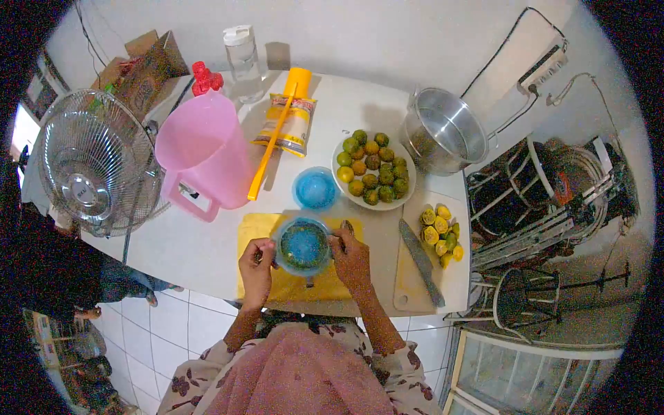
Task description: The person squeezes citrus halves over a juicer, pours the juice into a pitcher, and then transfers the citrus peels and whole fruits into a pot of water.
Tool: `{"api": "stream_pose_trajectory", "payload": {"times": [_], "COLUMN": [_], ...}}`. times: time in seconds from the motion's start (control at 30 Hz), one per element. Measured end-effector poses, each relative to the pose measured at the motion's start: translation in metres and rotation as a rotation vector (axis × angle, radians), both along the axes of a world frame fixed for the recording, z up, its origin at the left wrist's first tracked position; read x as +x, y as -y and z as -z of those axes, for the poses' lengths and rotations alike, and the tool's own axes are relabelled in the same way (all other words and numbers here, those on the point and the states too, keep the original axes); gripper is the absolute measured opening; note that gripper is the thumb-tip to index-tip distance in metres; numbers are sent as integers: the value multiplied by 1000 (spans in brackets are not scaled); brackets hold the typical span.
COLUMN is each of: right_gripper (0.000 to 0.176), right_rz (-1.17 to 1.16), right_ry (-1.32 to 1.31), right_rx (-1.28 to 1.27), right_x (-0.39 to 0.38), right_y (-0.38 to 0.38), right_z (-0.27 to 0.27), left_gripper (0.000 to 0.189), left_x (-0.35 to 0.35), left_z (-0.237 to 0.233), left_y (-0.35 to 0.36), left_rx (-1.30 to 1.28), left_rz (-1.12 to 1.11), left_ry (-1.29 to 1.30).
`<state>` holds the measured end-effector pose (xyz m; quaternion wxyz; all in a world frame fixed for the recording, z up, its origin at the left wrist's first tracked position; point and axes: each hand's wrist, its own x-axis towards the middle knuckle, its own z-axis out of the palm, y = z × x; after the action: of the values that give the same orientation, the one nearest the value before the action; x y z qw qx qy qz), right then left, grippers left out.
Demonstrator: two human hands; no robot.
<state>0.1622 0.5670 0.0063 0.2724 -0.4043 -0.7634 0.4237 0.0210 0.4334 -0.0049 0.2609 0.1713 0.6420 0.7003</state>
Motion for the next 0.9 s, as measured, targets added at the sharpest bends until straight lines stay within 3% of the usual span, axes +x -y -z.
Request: {"api": "stream_pose_trajectory", "payload": {"times": [0.07, 0.27, 0.37, 0.5, 0.57, 0.7, 0.77, 0.9], "right_gripper": [22, 18, 18, 23, 19, 19, 17, 16], "right_rz": [14, 54, 30, 9, 42, 49, 68, 53], "right_ry": [99, -1, -18, 78, -51, -62, -186, -238], "right_rx": [-40, -129, -59, -160, -357, -362, -427, -446], "right_x": [0, -2, 2, 1, -4, -16, -27, -45], "right_y": [-2, 1, -3, -9, -13, -40, -57, -92], "right_z": [1, -13, -1, -9, -24, -41, -48, -25], "left_gripper": [12, 12, 13, 15, 15, 16, 17, 22], "left_x": [0, 1, 2, -3, -7, -27, -45, -71], "left_z": [-4, -1, -2, -3, -7, -33, -33, -23], "left_y": [2, 0, -2, -1, -8, -40, -61, -98], "left_rx": [-5, -1, 1, -26, -11, 96, 87, -6], "left_rz": [4, 8, 12, 55, 64, 100, 144, 256], "left_ry": [-9, -8, -4, -16, -1, 99, 50, 14]}}
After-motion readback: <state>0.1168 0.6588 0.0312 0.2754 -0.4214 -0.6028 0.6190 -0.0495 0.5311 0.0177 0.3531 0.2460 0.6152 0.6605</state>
